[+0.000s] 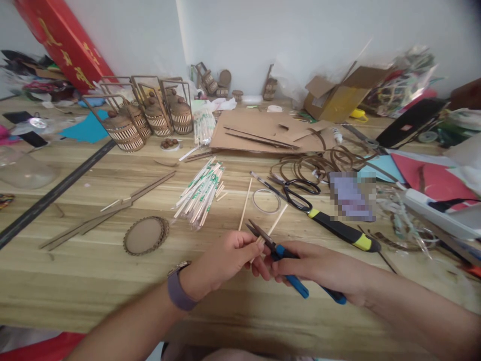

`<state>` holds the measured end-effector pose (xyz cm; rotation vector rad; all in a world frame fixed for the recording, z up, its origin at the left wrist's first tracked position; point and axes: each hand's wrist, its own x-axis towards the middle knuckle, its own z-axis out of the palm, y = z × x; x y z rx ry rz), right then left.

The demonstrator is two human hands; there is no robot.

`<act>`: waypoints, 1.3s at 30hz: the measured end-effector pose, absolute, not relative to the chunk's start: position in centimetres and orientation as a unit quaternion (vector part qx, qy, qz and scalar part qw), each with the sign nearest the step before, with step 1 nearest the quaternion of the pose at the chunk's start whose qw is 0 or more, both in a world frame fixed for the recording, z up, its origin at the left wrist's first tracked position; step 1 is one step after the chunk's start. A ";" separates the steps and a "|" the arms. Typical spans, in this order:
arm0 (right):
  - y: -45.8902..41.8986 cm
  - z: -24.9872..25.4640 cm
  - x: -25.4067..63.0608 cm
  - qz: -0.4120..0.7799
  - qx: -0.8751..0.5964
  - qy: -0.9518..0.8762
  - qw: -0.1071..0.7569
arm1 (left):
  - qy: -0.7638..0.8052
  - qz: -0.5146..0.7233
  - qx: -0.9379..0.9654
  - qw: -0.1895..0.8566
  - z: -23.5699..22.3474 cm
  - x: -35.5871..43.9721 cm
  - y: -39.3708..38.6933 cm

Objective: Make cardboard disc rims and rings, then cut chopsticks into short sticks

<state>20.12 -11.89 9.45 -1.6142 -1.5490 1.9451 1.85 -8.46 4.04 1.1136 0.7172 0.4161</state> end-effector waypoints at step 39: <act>-11.7 7.9 20.0 0.537 -0.584 -0.605 0.071 | 0.360 0.188 0.516 0.754 3.8 2.0 -8.5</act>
